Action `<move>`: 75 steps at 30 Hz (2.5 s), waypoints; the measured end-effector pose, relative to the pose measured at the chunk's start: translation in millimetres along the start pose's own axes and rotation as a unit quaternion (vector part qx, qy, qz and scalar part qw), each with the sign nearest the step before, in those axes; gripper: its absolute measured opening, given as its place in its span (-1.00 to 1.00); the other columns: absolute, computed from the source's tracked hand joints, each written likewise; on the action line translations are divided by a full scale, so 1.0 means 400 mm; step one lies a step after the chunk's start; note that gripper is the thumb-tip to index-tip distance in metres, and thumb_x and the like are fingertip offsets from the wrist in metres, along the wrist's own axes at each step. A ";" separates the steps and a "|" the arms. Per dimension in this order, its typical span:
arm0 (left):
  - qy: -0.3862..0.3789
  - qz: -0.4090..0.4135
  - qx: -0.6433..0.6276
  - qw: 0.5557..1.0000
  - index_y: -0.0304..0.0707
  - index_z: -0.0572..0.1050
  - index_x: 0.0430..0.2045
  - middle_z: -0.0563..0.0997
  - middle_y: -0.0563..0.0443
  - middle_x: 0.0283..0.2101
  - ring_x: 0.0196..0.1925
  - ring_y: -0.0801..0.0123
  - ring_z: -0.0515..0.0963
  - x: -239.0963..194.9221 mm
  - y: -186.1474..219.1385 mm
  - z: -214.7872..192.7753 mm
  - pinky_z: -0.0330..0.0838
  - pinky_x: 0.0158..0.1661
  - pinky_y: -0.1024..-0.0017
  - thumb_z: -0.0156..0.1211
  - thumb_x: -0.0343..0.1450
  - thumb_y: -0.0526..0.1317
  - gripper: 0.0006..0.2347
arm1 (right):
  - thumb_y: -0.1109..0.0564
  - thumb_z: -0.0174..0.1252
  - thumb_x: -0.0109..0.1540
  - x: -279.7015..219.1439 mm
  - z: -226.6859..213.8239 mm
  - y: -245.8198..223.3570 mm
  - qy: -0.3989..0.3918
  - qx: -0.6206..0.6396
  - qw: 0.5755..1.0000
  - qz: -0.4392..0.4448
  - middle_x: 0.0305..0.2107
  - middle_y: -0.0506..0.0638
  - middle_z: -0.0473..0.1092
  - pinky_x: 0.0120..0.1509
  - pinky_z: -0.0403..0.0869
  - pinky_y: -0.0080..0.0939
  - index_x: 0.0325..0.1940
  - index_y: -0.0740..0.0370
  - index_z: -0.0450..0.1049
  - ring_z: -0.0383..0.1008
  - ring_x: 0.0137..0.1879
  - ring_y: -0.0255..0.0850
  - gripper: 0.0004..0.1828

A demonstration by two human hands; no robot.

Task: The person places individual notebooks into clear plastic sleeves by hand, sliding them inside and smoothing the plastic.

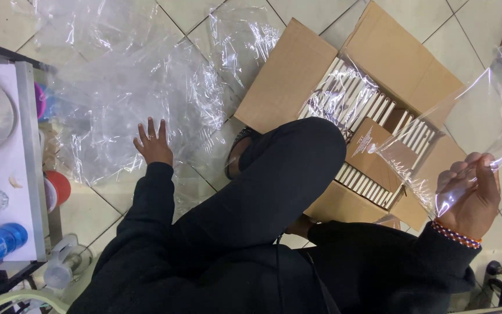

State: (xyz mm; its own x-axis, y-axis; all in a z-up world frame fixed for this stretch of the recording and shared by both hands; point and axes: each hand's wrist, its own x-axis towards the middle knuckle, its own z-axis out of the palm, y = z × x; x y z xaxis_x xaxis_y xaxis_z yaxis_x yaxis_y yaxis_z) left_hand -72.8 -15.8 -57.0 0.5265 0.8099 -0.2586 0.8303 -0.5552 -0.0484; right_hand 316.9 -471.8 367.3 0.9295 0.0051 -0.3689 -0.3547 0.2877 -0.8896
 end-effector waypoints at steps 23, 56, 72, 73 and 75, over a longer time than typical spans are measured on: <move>0.242 0.176 -0.738 0.605 -0.41 0.41 -0.39 0.31 0.00 -0.36 -0.38 0.26 0.42 -0.322 0.155 -1.124 0.86 -0.15 0.03 0.34 0.49 -0.37 -0.82 | 0.13 0.37 0.24 0.019 -0.026 -0.008 -0.080 0.055 0.994 -0.050 -0.26 -0.17 0.45 -0.32 0.40 -0.49 -0.19 0.04 0.43 0.36 -0.34 -0.41 -0.80; -0.278 0.319 0.167 0.890 -0.45 0.71 -0.45 0.72 -0.26 -0.37 -0.35 -0.05 0.68 0.220 1.142 -0.945 0.52 -0.29 0.07 0.43 0.30 -0.29 -0.87 | 0.21 0.17 0.35 0.285 -0.107 0.030 0.069 -0.148 0.986 -0.044 -0.35 -0.10 0.55 -0.32 0.53 -0.43 -0.23 0.09 0.48 0.55 -0.35 -0.34 -0.93; -0.327 0.528 0.267 0.737 0.04 0.63 -0.32 0.69 -0.04 -0.33 -0.20 0.07 0.72 0.194 1.169 -0.750 0.58 -0.15 0.20 0.49 0.19 0.00 -0.72 | 0.14 0.32 0.26 0.398 -0.066 0.349 -0.029 -0.178 0.983 0.031 -0.34 -0.12 0.57 -0.21 0.64 -0.39 -0.06 0.10 0.49 0.61 -0.27 -0.37 -0.80; -0.295 0.544 0.292 0.729 0.12 0.69 -0.48 0.71 0.06 -0.44 -0.28 0.10 0.73 0.171 1.173 -0.736 0.59 -0.20 0.25 0.46 0.23 -0.09 -0.91 | 0.17 0.30 0.27 0.400 -0.061 0.362 -0.044 -0.166 0.984 0.046 -0.35 -0.08 0.56 -0.23 0.67 -0.34 -0.04 0.16 0.46 0.61 -0.29 -0.33 -0.78; -0.263 0.560 0.316 0.719 0.19 0.75 -0.65 0.72 0.15 -0.56 -0.37 0.14 0.74 0.098 1.129 -0.849 0.59 -0.25 0.29 0.42 0.27 -0.17 -0.91 | 0.20 0.28 0.29 0.399 -0.044 0.391 -0.058 -0.154 0.984 0.062 -0.36 -0.03 0.54 -0.25 0.69 -0.29 -0.01 0.21 0.43 0.62 -0.31 -0.28 -0.77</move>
State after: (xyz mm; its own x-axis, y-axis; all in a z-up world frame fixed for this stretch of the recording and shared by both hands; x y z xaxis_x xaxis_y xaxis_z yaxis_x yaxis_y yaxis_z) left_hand 384.9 -170.5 238.8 0.5203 -0.3036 -0.7982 -0.3974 -0.9134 0.0883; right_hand 408.0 -442.8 164.6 0.8761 0.1368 -0.4623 -0.4633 -0.0260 -0.8858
